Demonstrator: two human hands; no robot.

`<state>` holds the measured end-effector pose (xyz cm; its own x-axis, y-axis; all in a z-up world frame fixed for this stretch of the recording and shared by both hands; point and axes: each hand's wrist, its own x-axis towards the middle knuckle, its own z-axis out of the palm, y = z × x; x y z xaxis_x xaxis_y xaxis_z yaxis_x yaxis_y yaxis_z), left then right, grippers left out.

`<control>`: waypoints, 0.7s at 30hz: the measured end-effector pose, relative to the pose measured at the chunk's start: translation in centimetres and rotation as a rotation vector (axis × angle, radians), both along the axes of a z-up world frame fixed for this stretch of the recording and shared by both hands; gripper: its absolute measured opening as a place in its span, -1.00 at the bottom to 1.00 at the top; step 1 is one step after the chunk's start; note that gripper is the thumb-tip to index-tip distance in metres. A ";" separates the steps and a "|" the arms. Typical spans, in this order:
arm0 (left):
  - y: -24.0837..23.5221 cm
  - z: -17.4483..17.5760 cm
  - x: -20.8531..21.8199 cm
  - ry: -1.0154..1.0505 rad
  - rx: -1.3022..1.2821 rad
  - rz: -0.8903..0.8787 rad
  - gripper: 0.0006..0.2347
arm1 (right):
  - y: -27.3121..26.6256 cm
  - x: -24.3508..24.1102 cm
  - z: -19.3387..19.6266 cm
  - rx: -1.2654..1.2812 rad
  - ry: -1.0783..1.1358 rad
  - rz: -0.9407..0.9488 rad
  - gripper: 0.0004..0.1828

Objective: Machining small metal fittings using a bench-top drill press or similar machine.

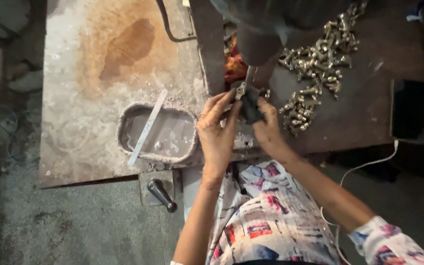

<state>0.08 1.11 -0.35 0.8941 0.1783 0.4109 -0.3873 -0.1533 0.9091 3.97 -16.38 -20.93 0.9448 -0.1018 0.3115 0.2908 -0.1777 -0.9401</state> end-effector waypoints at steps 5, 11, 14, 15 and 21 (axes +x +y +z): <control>0.0 0.1 -1.1 0.017 -0.034 -0.077 -0.74 | 1.7 -2.3 5.7 0.145 0.073 0.017 -0.54; -0.2 1.0 -0.7 0.000 -0.029 -0.066 -0.68 | 0.2 0.4 2.9 -0.091 0.022 -0.116 -0.57; -0.4 -0.9 -2.5 -0.087 0.110 0.055 -0.69 | -0.2 0.2 -0.2 -0.230 -0.137 -0.183 -0.53; -0.6 -1.5 -3.4 -0.131 0.222 0.163 -0.71 | -0.5 0.1 -1.0 -0.242 -0.221 -0.181 -0.50; -11.2 -6.3 -0.5 0.265 0.523 -0.245 -0.71 | 0.8 -1.9 6.6 -0.643 0.020 -0.377 -0.43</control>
<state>-0.41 -10.11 -6.60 0.9668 -0.2091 0.1471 -0.2394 -0.5381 0.8082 2.11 -15.54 -14.29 0.8882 -0.2235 0.4014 0.0852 -0.7784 -0.6219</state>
